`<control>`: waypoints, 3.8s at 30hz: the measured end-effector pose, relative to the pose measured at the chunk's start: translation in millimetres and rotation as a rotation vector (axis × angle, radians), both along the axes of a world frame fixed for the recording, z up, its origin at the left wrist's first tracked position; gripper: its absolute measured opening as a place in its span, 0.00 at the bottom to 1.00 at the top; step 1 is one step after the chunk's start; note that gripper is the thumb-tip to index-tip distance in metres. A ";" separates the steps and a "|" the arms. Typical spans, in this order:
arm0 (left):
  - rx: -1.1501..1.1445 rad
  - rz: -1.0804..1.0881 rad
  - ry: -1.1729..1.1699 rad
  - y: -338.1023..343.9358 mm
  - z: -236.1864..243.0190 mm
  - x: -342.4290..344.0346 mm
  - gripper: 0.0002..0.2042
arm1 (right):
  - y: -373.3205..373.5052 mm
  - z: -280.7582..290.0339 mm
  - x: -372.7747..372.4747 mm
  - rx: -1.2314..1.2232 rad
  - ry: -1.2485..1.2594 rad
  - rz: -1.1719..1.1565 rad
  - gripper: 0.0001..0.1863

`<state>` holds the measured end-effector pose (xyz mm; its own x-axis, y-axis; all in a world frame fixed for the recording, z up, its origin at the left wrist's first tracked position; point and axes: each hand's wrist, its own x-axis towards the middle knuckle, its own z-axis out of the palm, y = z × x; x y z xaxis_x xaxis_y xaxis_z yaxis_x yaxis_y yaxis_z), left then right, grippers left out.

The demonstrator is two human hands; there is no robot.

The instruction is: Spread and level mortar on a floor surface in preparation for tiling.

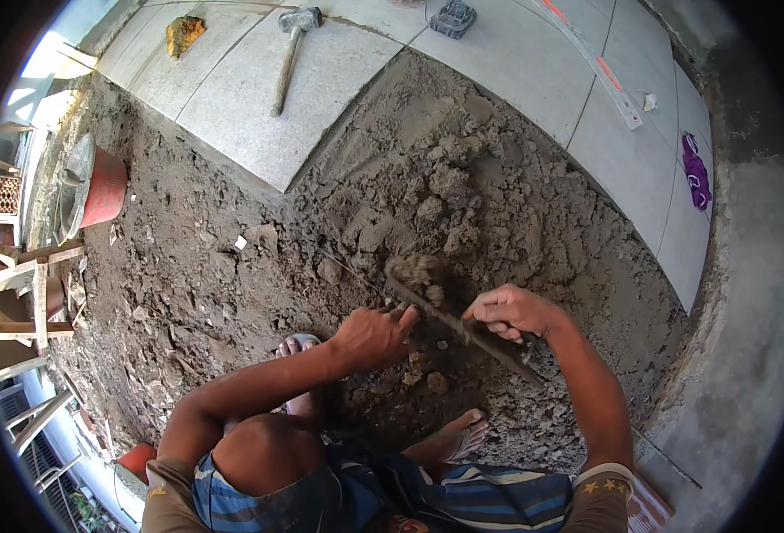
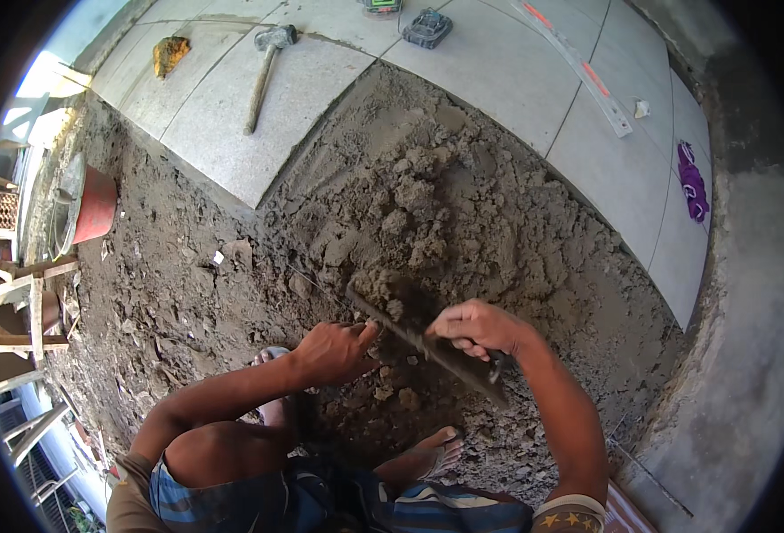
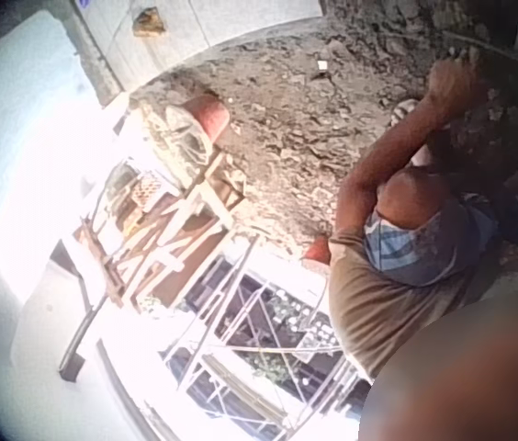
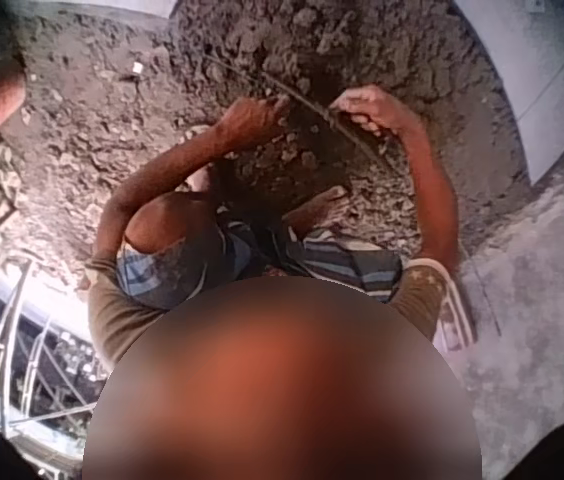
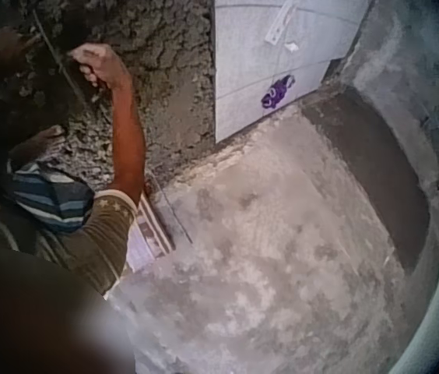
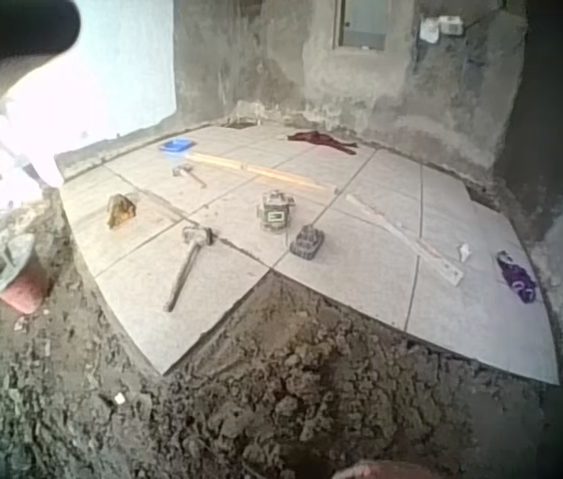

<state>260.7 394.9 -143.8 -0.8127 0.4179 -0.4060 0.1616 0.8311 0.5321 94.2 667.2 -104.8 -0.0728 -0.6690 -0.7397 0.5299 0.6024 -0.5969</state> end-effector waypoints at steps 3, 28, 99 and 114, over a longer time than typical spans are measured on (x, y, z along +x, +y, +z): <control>0.011 0.027 0.028 -6.3 -15.4 6.8 0.30 | -2.7 13.5 -1.3 -0.067 -0.036 0.103 0.20; 0.126 -0.074 0.013 -21.5 -11.4 -26.9 0.31 | -20.2 7.6 -8.5 0.240 1.264 -0.226 0.18; 0.668 -0.157 -0.341 -55.6 -19.1 -14.4 0.24 | -211.2 -49.9 -91.1 0.647 1.266 -0.214 0.20; 0.685 0.026 -0.445 -99.2 -3.6 13.6 0.24 | -161.3 -9.1 -43.1 0.117 0.794 -1.096 0.28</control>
